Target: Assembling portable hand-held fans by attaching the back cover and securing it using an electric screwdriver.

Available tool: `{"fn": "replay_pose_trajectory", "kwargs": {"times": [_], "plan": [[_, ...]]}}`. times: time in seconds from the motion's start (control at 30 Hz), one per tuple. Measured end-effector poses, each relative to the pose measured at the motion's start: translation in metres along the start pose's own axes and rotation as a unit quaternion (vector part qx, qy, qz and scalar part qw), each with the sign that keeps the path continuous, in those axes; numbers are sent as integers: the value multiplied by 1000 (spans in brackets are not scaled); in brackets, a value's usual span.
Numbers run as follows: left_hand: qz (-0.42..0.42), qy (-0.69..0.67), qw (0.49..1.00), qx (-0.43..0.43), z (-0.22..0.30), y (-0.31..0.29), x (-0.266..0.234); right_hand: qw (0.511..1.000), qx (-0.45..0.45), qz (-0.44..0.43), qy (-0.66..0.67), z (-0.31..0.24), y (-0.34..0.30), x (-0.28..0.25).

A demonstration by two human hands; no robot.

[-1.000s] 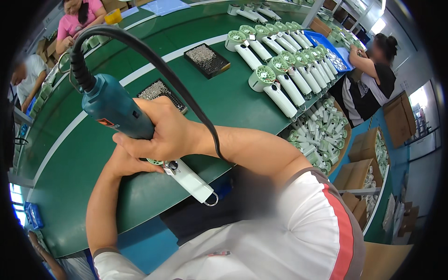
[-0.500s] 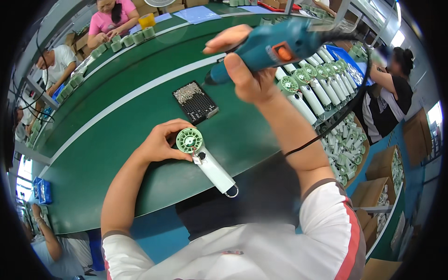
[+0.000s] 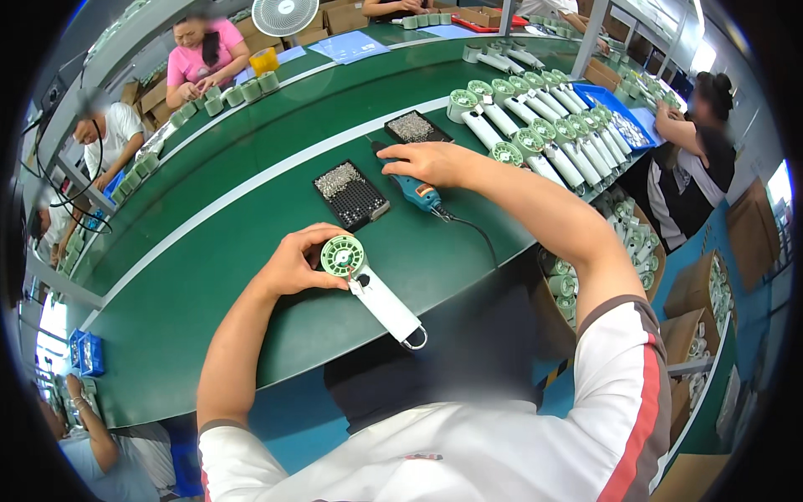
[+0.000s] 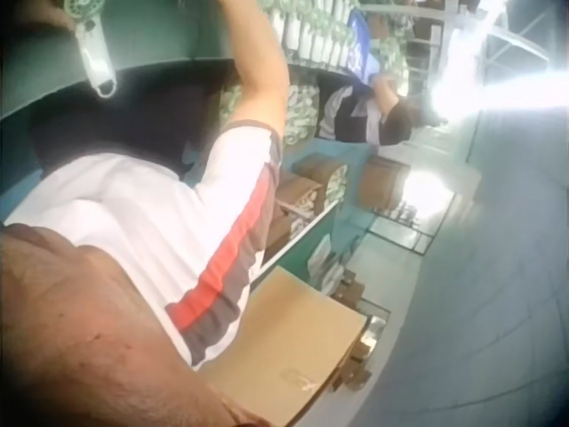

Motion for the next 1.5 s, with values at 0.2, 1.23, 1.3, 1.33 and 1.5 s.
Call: {"fn": "replay_pose_trajectory", "kwargs": {"times": [0.2,1.23,1.3,1.33,1.5], "plan": [[17,125,990,60,1,1,-10,998,4,-50,-45,14,8,25],[89,119,967,207,42,-19,20,854,393,244,238,-153,-87,-129],[88,121,969,198,39,-20,19,855,393,244,236,-152,-87,-128],[87,121,969,199,39,-20,20,856,391,243,235,-153,-87,-127],[93,93,975,179,38,-17,22,836,420,251,247,-158,-92,-126]]}}
Point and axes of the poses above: each hand's wrist, its own y-axis towards the middle knuckle, its own x-axis out of the palm, z = x × y, the point moved 10 cm from there along y, towards the middle knuckle, and after that the axes turned 11 degrees about -y, right-handed, at the moved point
